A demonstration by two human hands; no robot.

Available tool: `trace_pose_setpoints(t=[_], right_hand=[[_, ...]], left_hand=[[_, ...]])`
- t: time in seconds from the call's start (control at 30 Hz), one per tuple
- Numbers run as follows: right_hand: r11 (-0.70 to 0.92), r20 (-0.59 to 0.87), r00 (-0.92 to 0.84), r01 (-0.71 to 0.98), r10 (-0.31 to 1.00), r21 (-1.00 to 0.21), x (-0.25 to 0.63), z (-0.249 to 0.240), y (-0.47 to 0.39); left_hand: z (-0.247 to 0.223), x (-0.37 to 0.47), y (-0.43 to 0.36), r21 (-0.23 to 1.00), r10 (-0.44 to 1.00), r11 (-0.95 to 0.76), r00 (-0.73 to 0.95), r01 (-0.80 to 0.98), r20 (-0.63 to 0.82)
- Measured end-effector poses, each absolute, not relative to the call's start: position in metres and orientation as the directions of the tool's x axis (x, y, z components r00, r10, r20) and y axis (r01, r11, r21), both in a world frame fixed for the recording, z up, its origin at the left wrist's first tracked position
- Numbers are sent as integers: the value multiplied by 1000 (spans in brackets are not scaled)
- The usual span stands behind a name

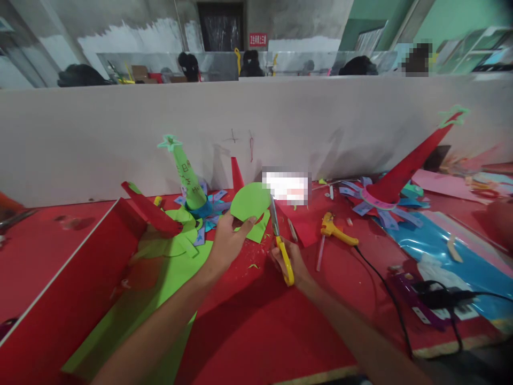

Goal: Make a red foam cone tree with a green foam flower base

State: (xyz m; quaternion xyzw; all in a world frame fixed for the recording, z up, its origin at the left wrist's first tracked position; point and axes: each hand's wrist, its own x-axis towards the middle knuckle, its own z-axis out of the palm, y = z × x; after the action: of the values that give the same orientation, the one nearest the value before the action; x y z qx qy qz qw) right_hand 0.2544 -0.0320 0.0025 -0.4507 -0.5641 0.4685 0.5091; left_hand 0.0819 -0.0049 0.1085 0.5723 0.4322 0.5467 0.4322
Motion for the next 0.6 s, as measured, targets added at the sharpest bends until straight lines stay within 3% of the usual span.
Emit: trace_pose_setpoints(t=[0.6], right_hand=[[65, 67, -39, -51, 997, -997, 253, -4, -32]], left_hand=[[113, 71, 3, 937, 937, -349, -7, 8, 349]])
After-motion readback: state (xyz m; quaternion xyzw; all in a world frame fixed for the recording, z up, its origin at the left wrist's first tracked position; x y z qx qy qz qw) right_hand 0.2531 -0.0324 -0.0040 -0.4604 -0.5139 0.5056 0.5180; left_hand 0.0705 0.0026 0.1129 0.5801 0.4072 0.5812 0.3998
